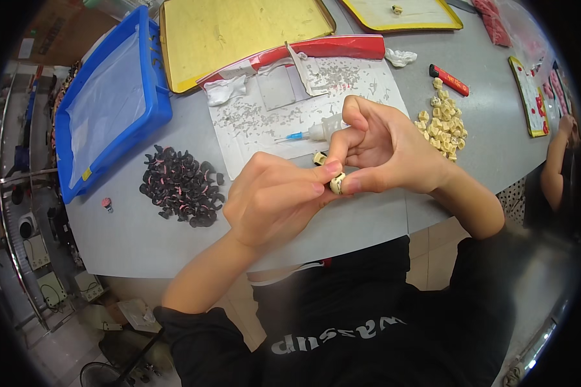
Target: Assembling small plastic toy components by applying glue and joining parts together.
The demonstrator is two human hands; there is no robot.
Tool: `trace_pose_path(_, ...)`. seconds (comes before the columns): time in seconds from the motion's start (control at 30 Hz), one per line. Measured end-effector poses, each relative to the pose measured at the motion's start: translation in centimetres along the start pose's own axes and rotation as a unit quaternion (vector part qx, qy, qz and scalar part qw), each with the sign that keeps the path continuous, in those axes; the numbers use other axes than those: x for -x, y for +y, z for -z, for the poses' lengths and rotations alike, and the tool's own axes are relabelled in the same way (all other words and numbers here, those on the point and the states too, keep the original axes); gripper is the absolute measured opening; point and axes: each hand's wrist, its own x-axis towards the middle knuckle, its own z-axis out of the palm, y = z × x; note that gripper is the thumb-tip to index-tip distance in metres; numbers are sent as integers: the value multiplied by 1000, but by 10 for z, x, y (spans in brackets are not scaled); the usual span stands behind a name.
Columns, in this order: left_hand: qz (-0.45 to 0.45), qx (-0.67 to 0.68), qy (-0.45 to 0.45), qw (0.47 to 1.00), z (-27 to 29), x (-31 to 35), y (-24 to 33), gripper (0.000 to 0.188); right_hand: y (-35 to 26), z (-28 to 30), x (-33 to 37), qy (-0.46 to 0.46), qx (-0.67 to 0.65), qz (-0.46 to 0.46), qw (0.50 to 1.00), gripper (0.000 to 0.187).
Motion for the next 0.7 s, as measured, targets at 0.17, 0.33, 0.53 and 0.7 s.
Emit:
trace_pose_path(0.17, -11, 16, 18, 1000, -4, 1, -3, 36, 2, 1, -1, 3, 0, 1, 1000, 52)
trace_pose_path(0.33, -23, 19, 7, 1000, -3, -2, -3, 38, 0, 0, -1, -11, -3, 7, 1000, 53)
trace_pose_path(0.53, -2, 32, 7, 999, -5, -1, -2, 41, 0, 1, 1, -24, -4, 22, 999, 53)
trace_pose_path(0.7, 31, 65, -25, 997, -3, 4, -3, 45, 2, 2, 1, -44, -19, 11, 999, 52)
